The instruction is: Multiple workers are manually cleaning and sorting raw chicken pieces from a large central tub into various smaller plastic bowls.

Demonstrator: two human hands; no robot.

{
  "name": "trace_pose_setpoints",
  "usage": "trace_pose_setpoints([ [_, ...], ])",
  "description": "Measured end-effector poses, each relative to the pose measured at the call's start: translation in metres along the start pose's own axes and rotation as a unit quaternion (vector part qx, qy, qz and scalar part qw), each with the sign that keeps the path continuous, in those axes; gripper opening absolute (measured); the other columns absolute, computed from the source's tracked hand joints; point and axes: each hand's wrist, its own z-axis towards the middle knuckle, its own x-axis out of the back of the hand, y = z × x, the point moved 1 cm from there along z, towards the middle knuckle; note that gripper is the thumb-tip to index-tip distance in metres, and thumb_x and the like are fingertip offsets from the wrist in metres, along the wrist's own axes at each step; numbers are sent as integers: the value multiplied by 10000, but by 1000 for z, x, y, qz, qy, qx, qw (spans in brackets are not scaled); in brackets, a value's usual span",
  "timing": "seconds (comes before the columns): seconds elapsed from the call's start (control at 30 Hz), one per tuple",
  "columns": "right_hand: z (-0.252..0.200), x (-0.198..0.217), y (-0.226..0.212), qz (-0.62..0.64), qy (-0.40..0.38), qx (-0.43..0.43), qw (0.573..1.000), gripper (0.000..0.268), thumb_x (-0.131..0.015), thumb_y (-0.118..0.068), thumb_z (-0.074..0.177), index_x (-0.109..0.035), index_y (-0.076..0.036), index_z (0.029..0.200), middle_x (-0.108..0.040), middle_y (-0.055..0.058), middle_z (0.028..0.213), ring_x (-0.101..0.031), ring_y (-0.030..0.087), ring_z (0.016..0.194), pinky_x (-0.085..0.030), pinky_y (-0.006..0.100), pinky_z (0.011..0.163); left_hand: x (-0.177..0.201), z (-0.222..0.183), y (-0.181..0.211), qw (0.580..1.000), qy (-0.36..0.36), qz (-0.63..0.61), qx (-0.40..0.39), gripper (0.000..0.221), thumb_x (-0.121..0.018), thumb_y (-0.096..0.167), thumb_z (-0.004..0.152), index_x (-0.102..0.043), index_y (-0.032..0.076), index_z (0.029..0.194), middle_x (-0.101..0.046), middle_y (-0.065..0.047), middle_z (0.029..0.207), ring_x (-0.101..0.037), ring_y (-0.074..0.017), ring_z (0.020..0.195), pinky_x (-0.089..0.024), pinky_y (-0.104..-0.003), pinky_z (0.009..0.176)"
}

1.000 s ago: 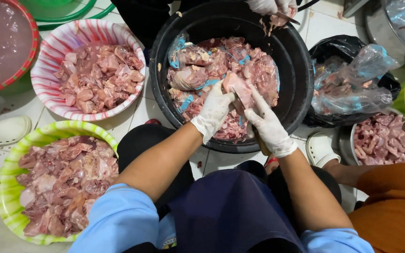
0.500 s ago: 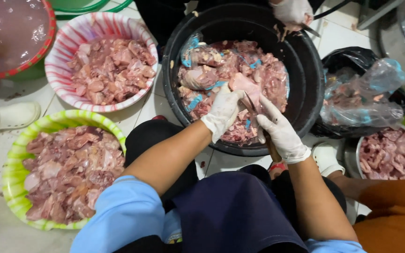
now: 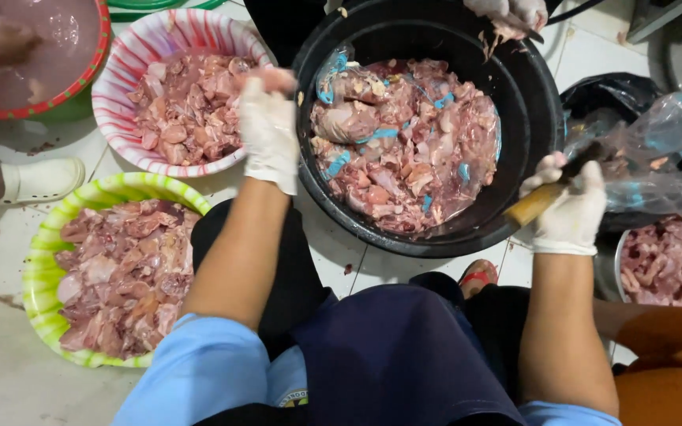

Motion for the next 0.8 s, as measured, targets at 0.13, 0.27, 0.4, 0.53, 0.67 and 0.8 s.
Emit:
trace_pose_setpoints([
  [0.13, 13, 14, -9, 69, 158, 57, 983, 321, -490, -341, 871, -492, -19, 858, -515, 147, 790, -548, 236, 753, -438, 345, 703, 28, 0, -4, 969, 105, 30, 222, 589, -588, 445, 709, -544, 216, 1249, -538, -2, 1342, -391, -250, 1396, -215, -422, 1116],
  [0.27, -10, -17, -13, 96, 104, 72, 987, 279, -597, -203, 811, -506, 9, 967, -567, 164, 800, -575, 224, 691, -504, 334, 650, -39, -55, 16, 914, 8, 285, 290, 423, -545, 225, 767, -585, 66, 1157, -618, -58, 1189, -600, -171, 997, -457, -343, 894],
  [0.4, -16, -6, 0, 38, 46, -52, 997, 417, -635, -246, 799, -577, 35, 1103, -590, 55, 815, -548, 118, 644, -457, 253, 670, -27, -46, -52, 844, -117, 396, 341, 371, -597, 262, 797, -576, 132, 1144, -646, 38, 967, -619, -56, 811, -440, -181, 616],
  [0.53, -41, -38, -6, -16, 10, -23, 1000, 420, -624, -313, 849, -605, -40, 1168, -555, 12, 762, -520, 116, 611, -434, 277, 651, 12, -30, -142, 758, -260, 485, 350, 222, -609, 322, 773, -620, 156, 921, -642, 14, 793, -604, -60, 655, -462, -198, 547],
  [0.67, -51, -42, -17, -81, 59, 32, 994, 396, -620, -384, 818, -637, -109, 1103, -512, -20, 720, -446, 113, 569, -396, 272, 611, 76, -6, -243, 510, -432, 696, 263, 139, -622, 369, 780, -616, 248, 713, -641, 48, 757, -554, -91, 695, -440, -265, 722],
  [0.8, -48, -32, -20, -80, 104, 40, 990, 437, -604, -412, 809, -594, -129, 1142, -494, 12, 712, -436, 152, 552, -403, 322, 590, 96, -18, -295, 268, -529, 785, 179, 406, -504, 283, 759, -659, 94, 1083, -643, -209, 1114, -623, -377, 1034, -490, -438, 889],
])
